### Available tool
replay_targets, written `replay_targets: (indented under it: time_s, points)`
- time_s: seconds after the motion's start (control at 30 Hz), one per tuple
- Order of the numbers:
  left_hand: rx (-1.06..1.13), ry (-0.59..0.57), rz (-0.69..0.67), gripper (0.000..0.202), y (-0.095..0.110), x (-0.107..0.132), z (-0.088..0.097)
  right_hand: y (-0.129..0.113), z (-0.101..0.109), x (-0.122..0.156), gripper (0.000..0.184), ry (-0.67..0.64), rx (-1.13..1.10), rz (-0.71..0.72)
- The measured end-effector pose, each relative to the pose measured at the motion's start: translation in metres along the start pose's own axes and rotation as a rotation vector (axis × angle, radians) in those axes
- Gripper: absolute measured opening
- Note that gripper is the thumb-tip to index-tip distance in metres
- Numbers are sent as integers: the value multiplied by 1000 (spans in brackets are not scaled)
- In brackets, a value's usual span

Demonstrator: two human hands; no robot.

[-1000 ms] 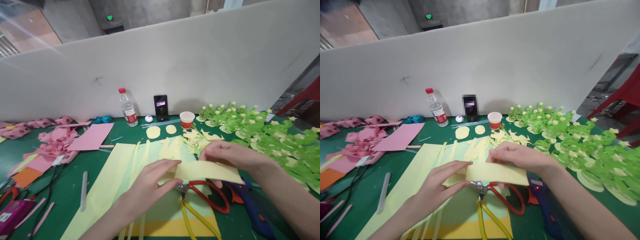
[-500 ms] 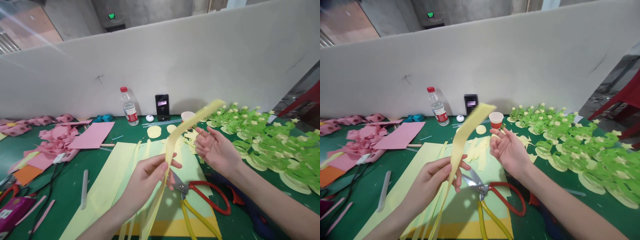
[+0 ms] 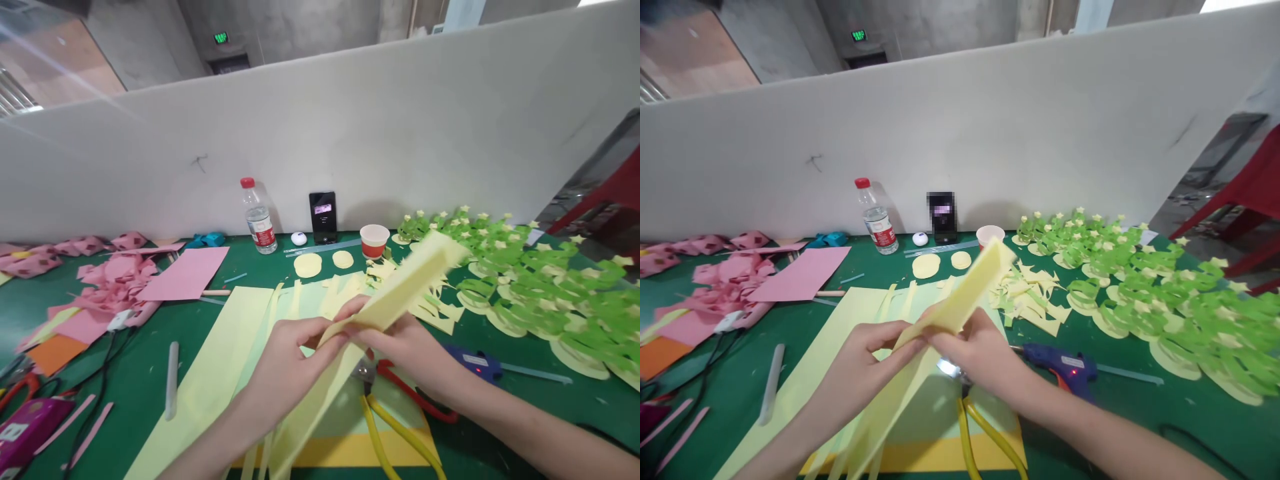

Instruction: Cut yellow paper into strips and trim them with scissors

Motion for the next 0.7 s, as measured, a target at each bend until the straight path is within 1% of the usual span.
replay_targets:
  time_s: [0.07,0.13,0.2,0.3,0.37,0.43,0.5,0.53,0.57,0.6,0.63,0.7]
  points:
    - [-20,-41,56,34,-4,1,0,9,5,-1,16,15,-51,-100]
    - [-16,-126,109,36,-9,1,-3,15,11,-1,22,34,-101,-144]
    - [-21,-215,132,38,-11,1,-5,15,21,-2,22,80,-142,-135]
    - [-74,-280,121,40,-12,-1,-1,8,40,-2,21,161,-193,-85]
    - [-135,-312,107,38,-15,-1,4,2,51,-1,17,153,-196,-66]
    - [-229,-335,91,38,-21,0,10,-5,58,-1,14,108,-173,-55]
    - [-340,-336,58,36,-28,-1,16,-9,61,0,16,57,-139,-54]
    - [-393,-299,32,30,-30,-2,20,-10,61,1,18,37,-124,-51]
    - [-442,-229,2,24,-31,-3,24,-11,60,1,20,24,-110,-47]
    - [-485,-121,-39,21,-28,-5,30,-11,58,2,24,14,-94,-48]
    - [-518,16,-100,23,-21,-5,36,-11,56,2,28,15,-78,-49]
    - [-549,279,-284,25,1,3,41,-9,48,4,34,13,-49,-64]
Point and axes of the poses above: each hand's wrist, its own x-axis away from the middle knuckle, its own z-axis out of the back of the hand, y = z × x, the point moved 8 cm from there along -x, towards the middle knuckle, and after that the axes turned 3 degrees about z, right-handed, at the moved point
